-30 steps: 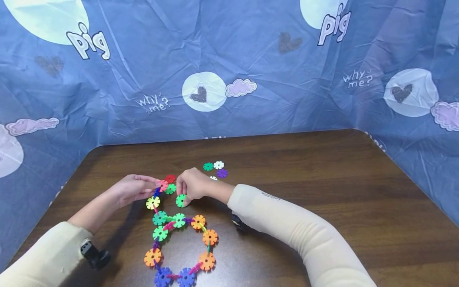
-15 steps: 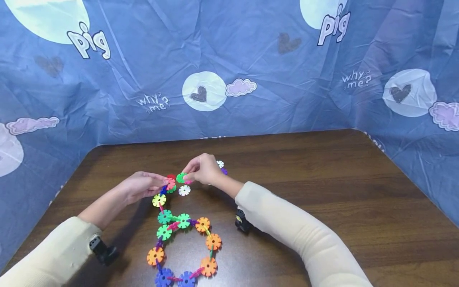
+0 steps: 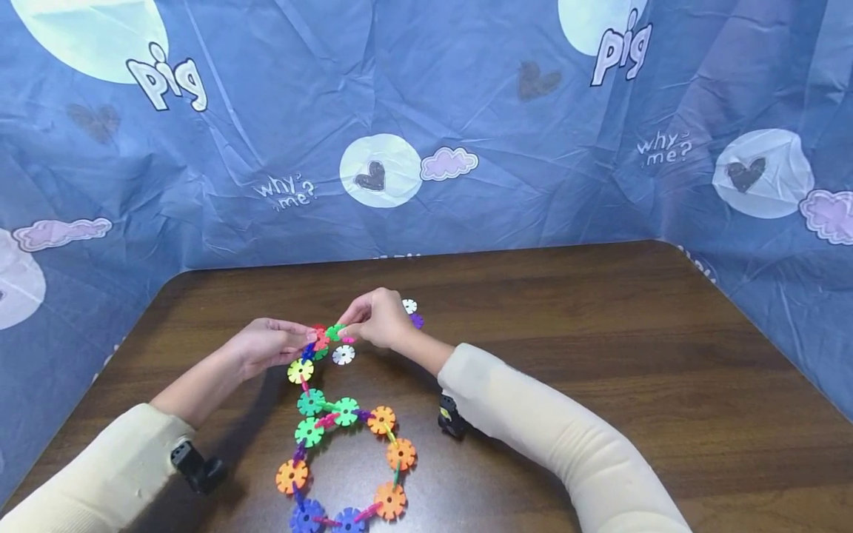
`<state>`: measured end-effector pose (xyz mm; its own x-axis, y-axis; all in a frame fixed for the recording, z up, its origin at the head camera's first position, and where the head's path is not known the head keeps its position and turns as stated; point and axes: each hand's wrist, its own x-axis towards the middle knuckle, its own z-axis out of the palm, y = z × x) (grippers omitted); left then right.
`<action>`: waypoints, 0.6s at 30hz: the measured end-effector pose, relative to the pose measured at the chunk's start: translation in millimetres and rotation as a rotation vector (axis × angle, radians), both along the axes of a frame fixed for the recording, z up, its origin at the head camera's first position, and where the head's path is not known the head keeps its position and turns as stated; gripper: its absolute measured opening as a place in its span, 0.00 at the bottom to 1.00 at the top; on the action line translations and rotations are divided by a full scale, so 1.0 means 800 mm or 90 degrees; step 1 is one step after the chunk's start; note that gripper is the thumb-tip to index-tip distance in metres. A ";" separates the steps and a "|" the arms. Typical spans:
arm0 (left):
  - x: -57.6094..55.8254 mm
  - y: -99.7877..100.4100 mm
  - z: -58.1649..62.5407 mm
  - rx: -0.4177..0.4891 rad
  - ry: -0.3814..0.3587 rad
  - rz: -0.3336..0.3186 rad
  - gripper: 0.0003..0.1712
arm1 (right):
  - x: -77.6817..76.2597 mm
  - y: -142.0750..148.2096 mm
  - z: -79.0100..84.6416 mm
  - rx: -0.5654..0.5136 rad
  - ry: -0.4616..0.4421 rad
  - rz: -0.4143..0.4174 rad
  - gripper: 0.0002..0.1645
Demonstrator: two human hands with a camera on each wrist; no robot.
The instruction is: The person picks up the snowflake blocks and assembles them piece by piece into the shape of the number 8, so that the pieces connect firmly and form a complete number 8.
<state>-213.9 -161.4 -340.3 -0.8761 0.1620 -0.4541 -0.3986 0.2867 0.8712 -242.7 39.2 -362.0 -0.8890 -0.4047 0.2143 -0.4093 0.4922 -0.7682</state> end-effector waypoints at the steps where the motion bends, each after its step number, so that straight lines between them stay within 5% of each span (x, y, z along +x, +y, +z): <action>1: 0.001 0.002 -0.001 -0.007 0.006 0.007 0.20 | 0.001 -0.001 0.000 -0.002 0.006 -0.002 0.04; 9: 0.001 0.010 -0.001 -0.017 0.018 0.050 0.20 | 0.005 -0.006 -0.001 -0.026 0.034 -0.016 0.03; 18: 0.004 0.009 -0.003 0.005 0.007 -0.021 0.20 | -0.006 0.006 -0.003 -0.020 -0.007 0.037 0.06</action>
<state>-210.5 -154.4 -342.7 -0.8751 0.1940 -0.4434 -0.3798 0.2928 0.8775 -247.1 43.7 -364.4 -0.8669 -0.4485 0.2177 -0.4275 0.4439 -0.7876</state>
